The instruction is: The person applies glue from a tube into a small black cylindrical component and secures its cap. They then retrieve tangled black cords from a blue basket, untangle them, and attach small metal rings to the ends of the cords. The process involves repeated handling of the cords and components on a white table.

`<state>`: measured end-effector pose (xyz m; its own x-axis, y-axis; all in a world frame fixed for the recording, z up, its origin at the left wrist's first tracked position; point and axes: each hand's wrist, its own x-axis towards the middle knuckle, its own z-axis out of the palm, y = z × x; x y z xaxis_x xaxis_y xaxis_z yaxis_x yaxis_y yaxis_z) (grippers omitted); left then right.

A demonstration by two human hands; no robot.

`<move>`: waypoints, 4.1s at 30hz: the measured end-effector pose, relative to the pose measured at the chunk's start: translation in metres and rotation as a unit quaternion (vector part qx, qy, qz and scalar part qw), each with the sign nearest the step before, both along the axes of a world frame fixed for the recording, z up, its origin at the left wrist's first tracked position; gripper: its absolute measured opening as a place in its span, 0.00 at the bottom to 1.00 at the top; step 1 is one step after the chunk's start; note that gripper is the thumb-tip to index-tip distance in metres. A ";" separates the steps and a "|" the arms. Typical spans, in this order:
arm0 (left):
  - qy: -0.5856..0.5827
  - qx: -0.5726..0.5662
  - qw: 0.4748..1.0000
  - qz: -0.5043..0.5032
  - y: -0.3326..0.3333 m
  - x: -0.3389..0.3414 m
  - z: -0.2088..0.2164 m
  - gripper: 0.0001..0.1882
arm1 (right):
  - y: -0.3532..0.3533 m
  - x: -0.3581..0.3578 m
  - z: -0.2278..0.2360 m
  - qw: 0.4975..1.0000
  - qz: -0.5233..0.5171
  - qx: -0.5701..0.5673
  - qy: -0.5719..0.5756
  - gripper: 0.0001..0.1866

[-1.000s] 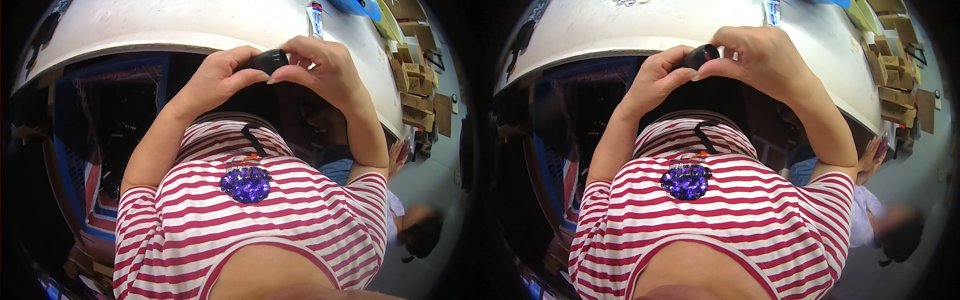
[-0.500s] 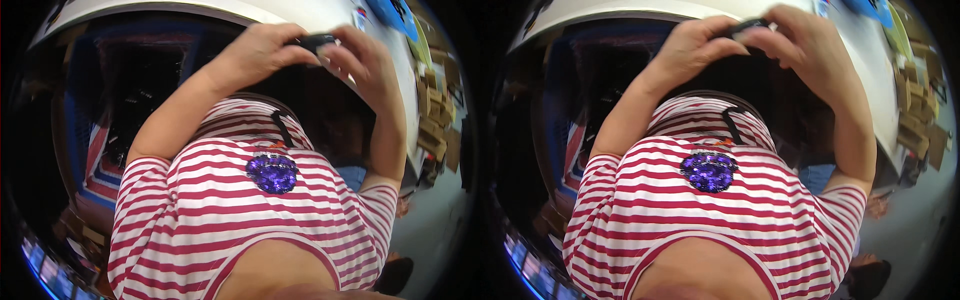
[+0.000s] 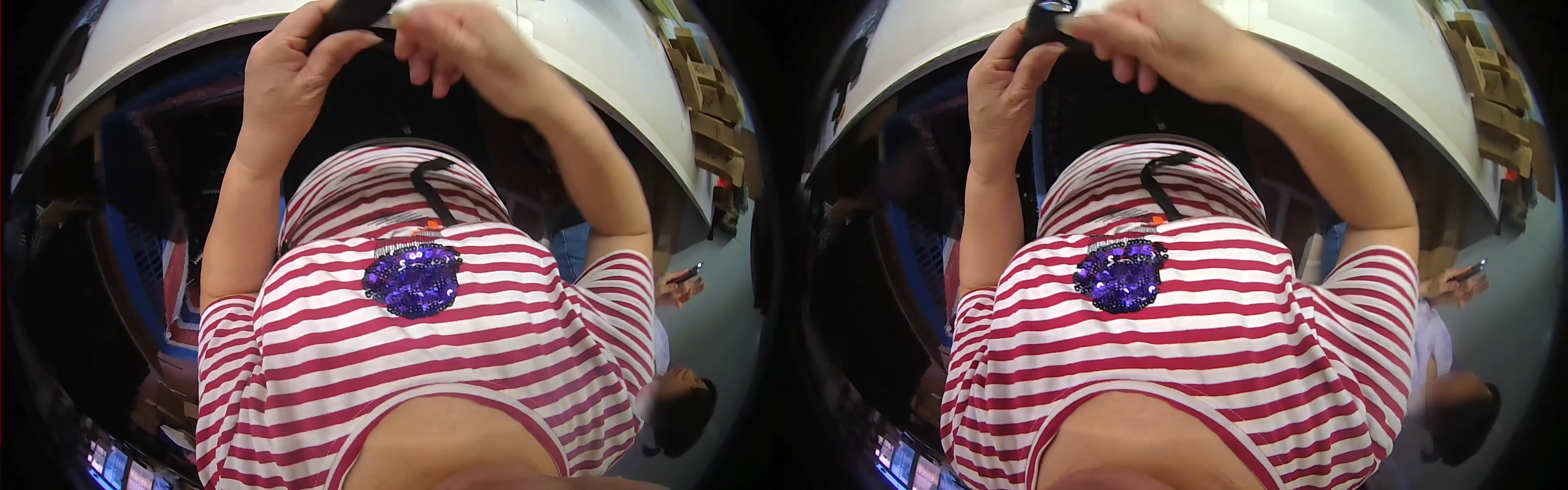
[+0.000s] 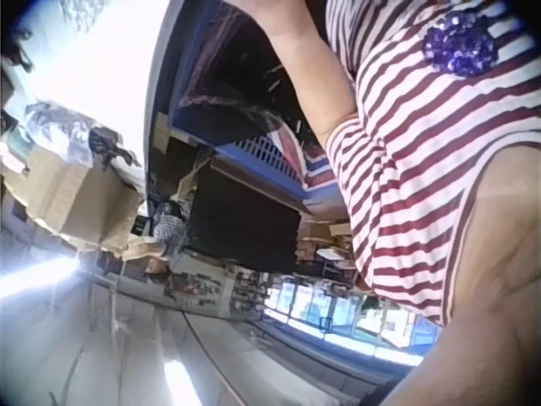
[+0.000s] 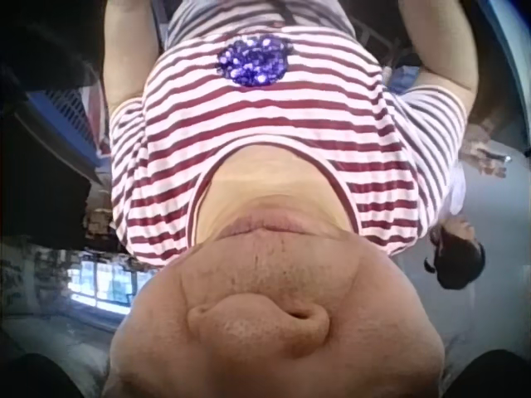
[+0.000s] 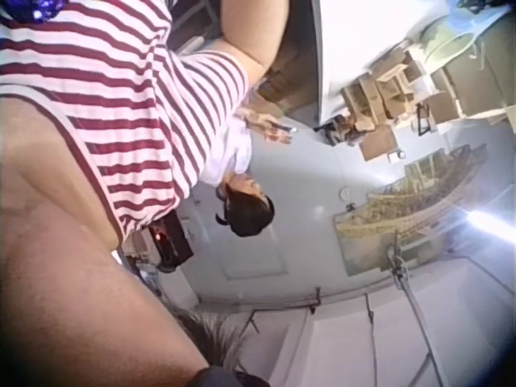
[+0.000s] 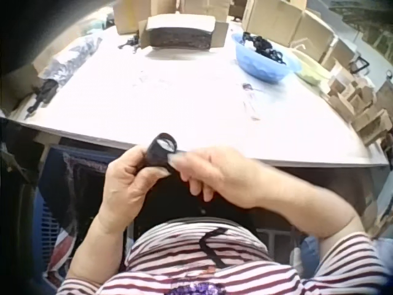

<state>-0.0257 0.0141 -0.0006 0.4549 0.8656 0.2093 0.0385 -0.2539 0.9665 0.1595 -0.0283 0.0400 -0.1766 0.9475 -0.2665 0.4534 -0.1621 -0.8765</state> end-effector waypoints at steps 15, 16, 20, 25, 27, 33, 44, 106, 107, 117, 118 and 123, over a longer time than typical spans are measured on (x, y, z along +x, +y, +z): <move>-0.274 -0.310 0.909 -0.052 0.001 0.016 -0.010 0.21 | -0.029 0.008 -0.239 0.971 0.053 -0.004 -0.234 0.21; -0.277 -0.319 0.905 -0.059 0.001 0.023 -0.013 0.20 | -0.036 0.005 -0.243 0.960 0.049 0.019 -0.274 0.21; -0.329 -0.313 0.888 -0.068 -0.009 0.030 -0.015 0.17 | -0.035 -0.008 -0.254 0.955 -0.023 0.023 -0.294 0.18; -0.327 -0.239 0.914 -0.029 -0.017 0.023 -0.004 0.19 | -0.040 0.005 -0.230 0.985 -0.033 0.033 -0.165 0.30; -0.323 -0.233 0.916 -0.047 -0.019 0.020 -0.001 0.20 | -0.031 0.012 -0.214 0.996 -0.070 -0.031 0.055 0.31; -0.396 -0.268 0.877 -0.049 -0.031 0.043 0.003 0.16 | -0.054 -0.017 -0.109 0.858 -0.100 -0.033 0.502 0.23; -0.457 -0.216 0.861 -0.051 -0.040 0.076 0.027 0.21 | -0.091 -0.031 -0.075 0.936 -0.122 0.187 0.273 0.15; 0.201 -0.528 0.625 0.538 -0.259 -0.396 -0.562 0.16 | 0.205 -0.194 -0.065 0.658 0.279 0.505 -0.484 0.29; 0.222 -0.561 0.628 0.491 -0.249 -0.387 -0.576 0.17 | 0.205 -0.193 -0.065 0.658 0.276 0.495 -0.496 0.29; 0.096 -0.588 0.529 0.604 -0.197 -0.339 -0.581 0.41 | 0.195 -0.201 -0.059 0.682 0.247 0.439 -0.530 0.30; 0.111 -0.585 0.540 0.595 -0.196 -0.340 -0.584 0.41 | 0.194 -0.200 -0.057 0.678 0.242 0.433 -0.542 0.31; 0.129 -0.544 0.546 0.623 -0.183 -0.333 -0.558 0.36 | 0.194 -0.197 -0.054 0.675 0.233 0.402 -0.573 0.30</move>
